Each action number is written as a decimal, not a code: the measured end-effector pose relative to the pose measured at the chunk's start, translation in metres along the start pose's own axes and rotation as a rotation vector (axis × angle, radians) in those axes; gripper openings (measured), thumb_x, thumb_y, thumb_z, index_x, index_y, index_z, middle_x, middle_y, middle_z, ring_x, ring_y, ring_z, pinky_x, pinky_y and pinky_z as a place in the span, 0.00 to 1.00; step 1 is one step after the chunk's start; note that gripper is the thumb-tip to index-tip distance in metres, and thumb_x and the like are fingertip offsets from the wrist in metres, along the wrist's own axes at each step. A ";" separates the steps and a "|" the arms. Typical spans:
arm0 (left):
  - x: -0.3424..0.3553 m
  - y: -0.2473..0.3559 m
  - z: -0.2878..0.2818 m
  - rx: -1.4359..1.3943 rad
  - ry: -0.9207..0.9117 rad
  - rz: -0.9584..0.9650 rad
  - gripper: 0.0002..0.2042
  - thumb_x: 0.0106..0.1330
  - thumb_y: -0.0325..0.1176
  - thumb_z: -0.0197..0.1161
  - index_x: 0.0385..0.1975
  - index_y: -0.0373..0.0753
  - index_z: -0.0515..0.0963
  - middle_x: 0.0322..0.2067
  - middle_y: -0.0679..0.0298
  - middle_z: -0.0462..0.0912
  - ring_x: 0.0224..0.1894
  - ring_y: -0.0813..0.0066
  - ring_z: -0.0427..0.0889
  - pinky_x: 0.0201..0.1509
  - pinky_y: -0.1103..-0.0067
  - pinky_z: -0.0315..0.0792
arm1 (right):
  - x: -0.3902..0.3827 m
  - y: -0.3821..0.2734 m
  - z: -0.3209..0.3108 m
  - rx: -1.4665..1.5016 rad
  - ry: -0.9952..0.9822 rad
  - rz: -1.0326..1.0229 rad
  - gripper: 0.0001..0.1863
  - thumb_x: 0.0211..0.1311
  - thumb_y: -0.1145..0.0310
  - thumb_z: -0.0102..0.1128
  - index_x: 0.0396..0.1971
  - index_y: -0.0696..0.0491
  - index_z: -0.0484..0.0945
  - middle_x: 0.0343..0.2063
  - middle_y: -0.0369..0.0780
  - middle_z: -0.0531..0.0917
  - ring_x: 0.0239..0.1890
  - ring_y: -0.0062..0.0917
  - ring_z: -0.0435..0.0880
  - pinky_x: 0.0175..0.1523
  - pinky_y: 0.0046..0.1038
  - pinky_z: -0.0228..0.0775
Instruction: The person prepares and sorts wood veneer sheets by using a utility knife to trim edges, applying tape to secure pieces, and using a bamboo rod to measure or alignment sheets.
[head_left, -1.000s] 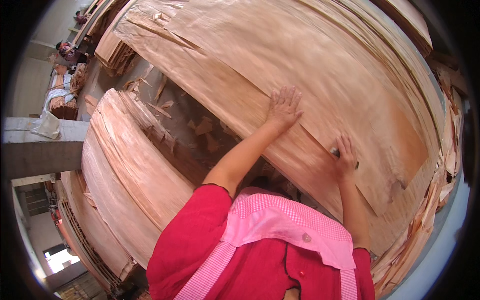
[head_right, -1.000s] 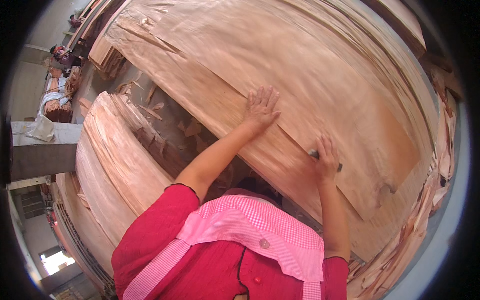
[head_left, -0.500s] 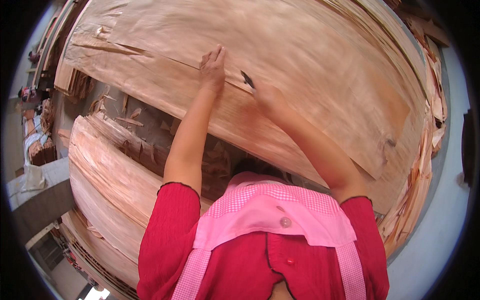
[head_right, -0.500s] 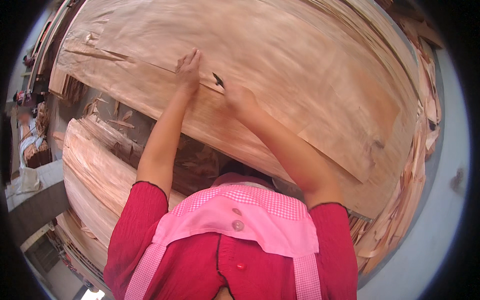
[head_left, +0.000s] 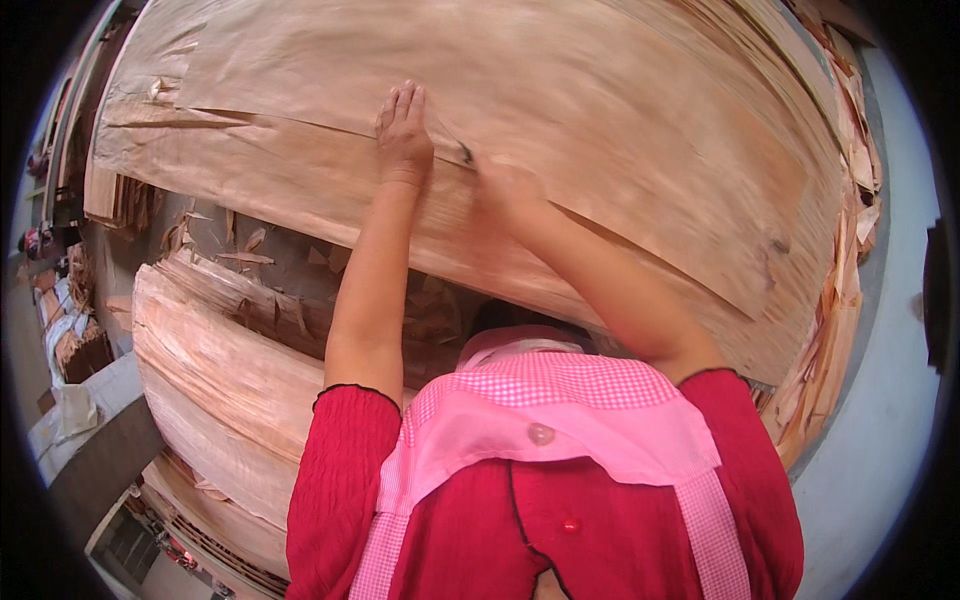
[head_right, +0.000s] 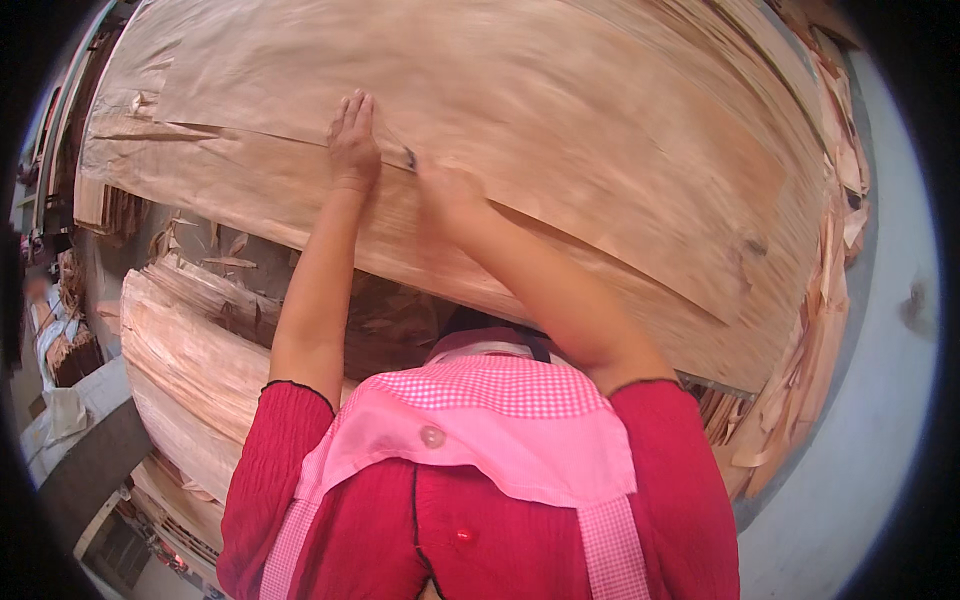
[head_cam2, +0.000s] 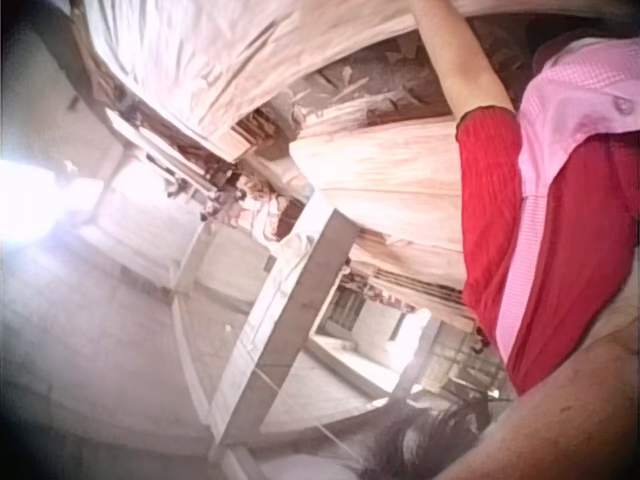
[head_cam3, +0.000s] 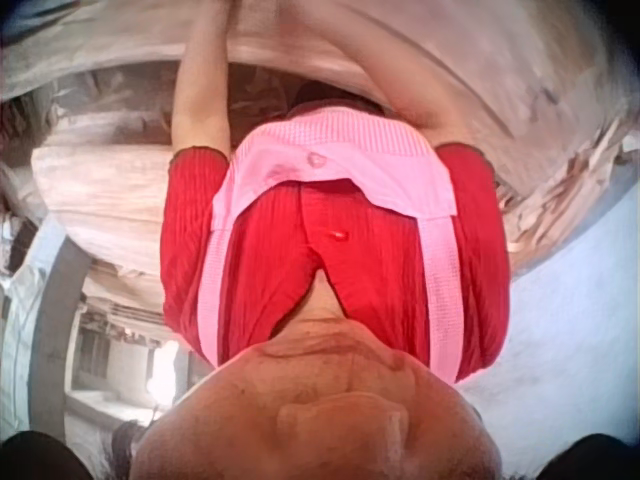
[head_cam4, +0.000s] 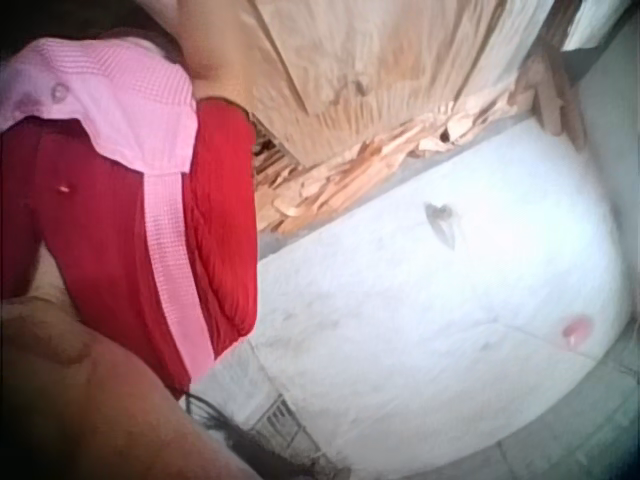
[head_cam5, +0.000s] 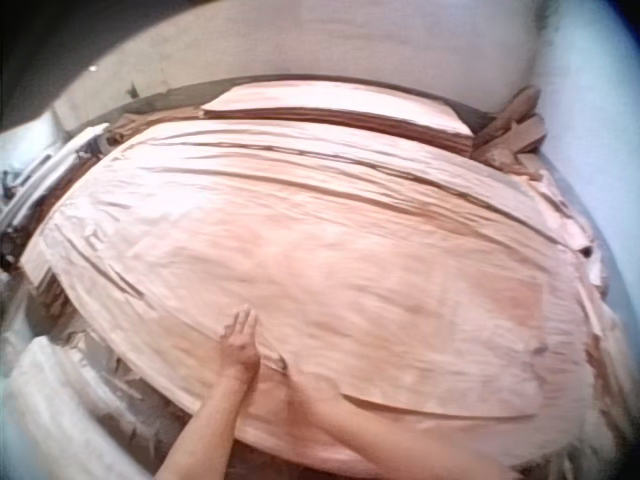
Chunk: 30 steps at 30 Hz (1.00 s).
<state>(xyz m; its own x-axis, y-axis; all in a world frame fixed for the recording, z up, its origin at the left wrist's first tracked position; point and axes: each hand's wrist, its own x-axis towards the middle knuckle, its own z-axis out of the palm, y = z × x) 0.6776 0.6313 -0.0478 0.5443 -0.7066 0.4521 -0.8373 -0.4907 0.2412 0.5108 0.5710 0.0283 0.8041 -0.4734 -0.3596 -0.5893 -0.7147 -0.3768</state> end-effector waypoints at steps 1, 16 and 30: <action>0.000 0.002 -0.002 -0.020 -0.001 -0.001 0.18 0.58 0.28 0.45 0.50 0.41 0.68 0.55 0.62 0.66 0.59 0.62 0.60 0.60 0.68 0.54 | -0.009 0.018 0.002 -0.017 0.051 -0.042 0.23 0.53 0.69 0.48 0.52 0.50 0.60 0.31 0.49 0.79 0.34 0.40 0.79 0.36 0.38 0.71; -0.029 0.132 0.004 -0.046 -0.298 0.194 0.26 0.63 0.51 0.41 0.60 0.51 0.55 0.63 0.62 0.49 0.65 0.62 0.44 0.65 0.66 0.37 | -0.117 0.160 -0.017 -0.011 0.308 -0.157 0.15 0.55 0.67 0.45 0.45 0.45 0.70 0.25 0.43 0.79 0.29 0.37 0.79 0.30 0.37 0.70; -0.035 0.185 0.027 0.158 -0.213 0.013 0.29 0.62 0.53 0.42 0.60 0.45 0.54 0.62 0.62 0.51 0.65 0.62 0.46 0.63 0.59 0.42 | -0.244 0.334 -0.032 -0.166 0.292 -0.131 0.21 0.53 0.66 0.52 0.50 0.43 0.68 0.28 0.42 0.79 0.30 0.35 0.79 0.33 0.34 0.70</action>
<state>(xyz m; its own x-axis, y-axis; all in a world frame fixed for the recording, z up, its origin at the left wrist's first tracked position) 0.5049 0.5518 -0.0427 0.5465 -0.7964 0.2590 -0.8347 -0.5430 0.0919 0.1199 0.4312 0.0177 0.8746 -0.4822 -0.0497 -0.4782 -0.8415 -0.2515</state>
